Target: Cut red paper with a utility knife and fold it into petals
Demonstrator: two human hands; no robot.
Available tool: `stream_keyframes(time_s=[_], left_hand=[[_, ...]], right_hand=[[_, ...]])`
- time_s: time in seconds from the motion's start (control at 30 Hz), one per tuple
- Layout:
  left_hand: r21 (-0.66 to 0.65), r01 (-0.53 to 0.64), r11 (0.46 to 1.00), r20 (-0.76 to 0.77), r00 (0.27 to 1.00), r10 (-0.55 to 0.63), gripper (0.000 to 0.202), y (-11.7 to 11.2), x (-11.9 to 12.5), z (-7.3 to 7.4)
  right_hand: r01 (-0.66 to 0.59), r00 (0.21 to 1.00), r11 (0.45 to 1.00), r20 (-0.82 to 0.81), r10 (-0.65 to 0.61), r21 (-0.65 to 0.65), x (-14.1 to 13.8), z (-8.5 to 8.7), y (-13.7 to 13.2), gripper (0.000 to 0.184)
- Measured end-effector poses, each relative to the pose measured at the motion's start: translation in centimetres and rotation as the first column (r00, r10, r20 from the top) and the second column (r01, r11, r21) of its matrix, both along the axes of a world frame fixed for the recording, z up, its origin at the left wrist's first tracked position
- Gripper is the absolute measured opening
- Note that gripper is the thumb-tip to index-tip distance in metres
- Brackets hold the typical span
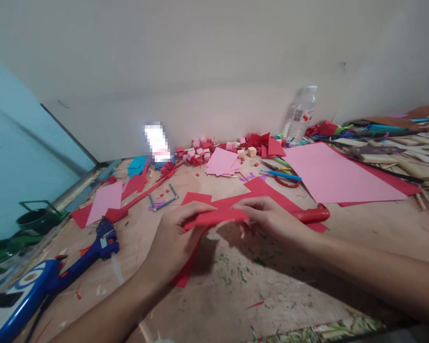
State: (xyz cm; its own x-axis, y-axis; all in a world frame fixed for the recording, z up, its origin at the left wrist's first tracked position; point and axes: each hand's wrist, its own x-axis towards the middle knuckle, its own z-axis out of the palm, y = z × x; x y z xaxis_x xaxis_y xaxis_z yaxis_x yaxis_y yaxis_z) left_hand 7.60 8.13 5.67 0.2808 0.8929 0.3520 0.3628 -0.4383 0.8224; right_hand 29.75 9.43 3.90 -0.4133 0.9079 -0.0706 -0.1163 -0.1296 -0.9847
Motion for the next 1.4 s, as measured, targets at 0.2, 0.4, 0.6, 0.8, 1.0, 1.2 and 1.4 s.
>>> stream_keyframes(time_s=[0.2, 0.4, 0.6, 0.8, 1.0, 1.2, 1.4], left_hand=[[-0.393, 0.081, 0.916, 0.270, 0.962, 0.031, 0.018, -0.4, 1.4, 0.0], [-0.368, 0.138, 0.919, 0.333, 0.943, -0.009, 0.025, -0.3, 1.6, -0.5], [-0.570, 0.218, 0.792, 0.533, 0.832, 0.155, 0.025, 0.0, 1.3, -1.4], [-0.554, 0.125, 0.823, 0.540, 0.806, 0.241, 0.021, -0.2, 0.9, -1.0], [-0.479, 0.100, 0.872, 0.469, 0.869, 0.158, 0.024, 0.3, 1.1, -1.4], [-0.239, -0.053, 0.970, 0.264, 0.957, 0.118, 0.007, 0.1, 1.1, -1.3], [-0.274, -0.036, 0.961, 0.262, 0.959, 0.110, 0.008, -0.3, 1.3, -1.5]], right_hand=[[-0.026, 0.997, 0.999, -0.072, 0.023, -0.033, -0.4, 0.5, -0.3, 0.021], [0.014, 0.998, 0.998, -0.056, -0.017, -0.053, -0.7, -0.9, 0.0, 0.022], [0.086, 0.994, 0.996, -0.067, -0.084, 0.026, -0.7, -0.3, 0.1, 0.014], [0.150, 0.977, 0.960, 0.112, -0.180, 0.237, -0.6, -0.1, -0.8, 0.028], [0.142, 0.958, 0.936, 0.192, -0.212, 0.323, -0.2, -0.5, -1.0, 0.037], [0.148, 0.972, 0.961, 0.143, -0.185, 0.234, -0.4, -0.1, -0.7, 0.035], [0.107, 0.967, 0.961, 0.199, -0.160, 0.254, -0.7, -0.6, -0.7, 0.025]])
